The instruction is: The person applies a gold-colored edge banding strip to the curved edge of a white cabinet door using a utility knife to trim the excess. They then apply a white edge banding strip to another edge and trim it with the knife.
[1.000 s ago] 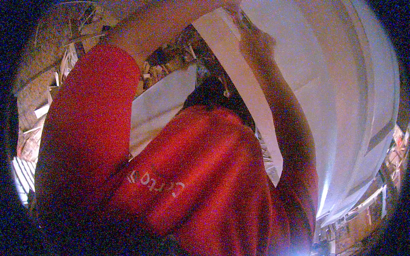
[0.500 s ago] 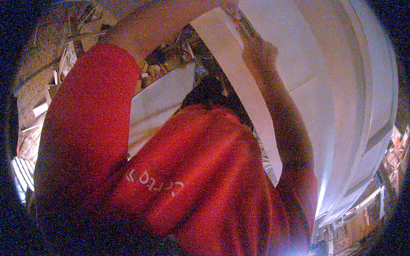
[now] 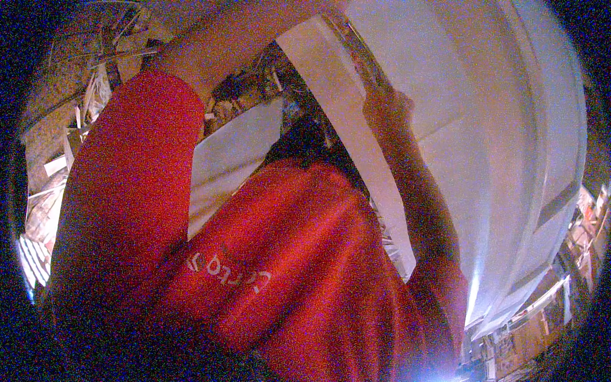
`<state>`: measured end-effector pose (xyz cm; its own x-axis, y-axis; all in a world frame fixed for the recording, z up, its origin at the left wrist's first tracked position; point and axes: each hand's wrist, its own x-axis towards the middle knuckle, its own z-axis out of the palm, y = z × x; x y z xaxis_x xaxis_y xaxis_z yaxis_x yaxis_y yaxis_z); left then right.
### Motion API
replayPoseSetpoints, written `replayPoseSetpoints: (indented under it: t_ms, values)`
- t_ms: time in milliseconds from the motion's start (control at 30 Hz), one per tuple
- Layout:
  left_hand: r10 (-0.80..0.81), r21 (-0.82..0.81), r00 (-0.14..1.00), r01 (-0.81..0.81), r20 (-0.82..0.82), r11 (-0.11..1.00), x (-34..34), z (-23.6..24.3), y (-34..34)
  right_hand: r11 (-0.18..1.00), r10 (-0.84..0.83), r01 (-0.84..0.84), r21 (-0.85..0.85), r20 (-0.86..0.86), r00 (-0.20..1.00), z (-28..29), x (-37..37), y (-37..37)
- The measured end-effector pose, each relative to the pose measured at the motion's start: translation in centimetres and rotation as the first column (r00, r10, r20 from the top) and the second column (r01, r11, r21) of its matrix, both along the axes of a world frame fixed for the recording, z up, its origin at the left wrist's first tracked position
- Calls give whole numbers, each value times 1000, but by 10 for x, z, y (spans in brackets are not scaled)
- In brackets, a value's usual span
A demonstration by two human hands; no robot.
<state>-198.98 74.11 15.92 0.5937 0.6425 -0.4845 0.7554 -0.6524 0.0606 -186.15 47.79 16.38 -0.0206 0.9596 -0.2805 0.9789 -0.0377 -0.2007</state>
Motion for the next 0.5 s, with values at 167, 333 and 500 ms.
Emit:
replayPoseSetpoints:
  t_ms: [167,333,500]
  values:
    - [-47,31,999,48,-19,998,-2,5,-3,996,21,-22,92,17,1000,6,6,-19]
    - [-8,16,1000,9,-13,1000,0,7,-6,999,-4,4,32,21,1000,14,15,-41]
    - [21,-30,999,-22,-30,999,4,13,-10,1000,-9,8,23,39,999,14,29,-62]
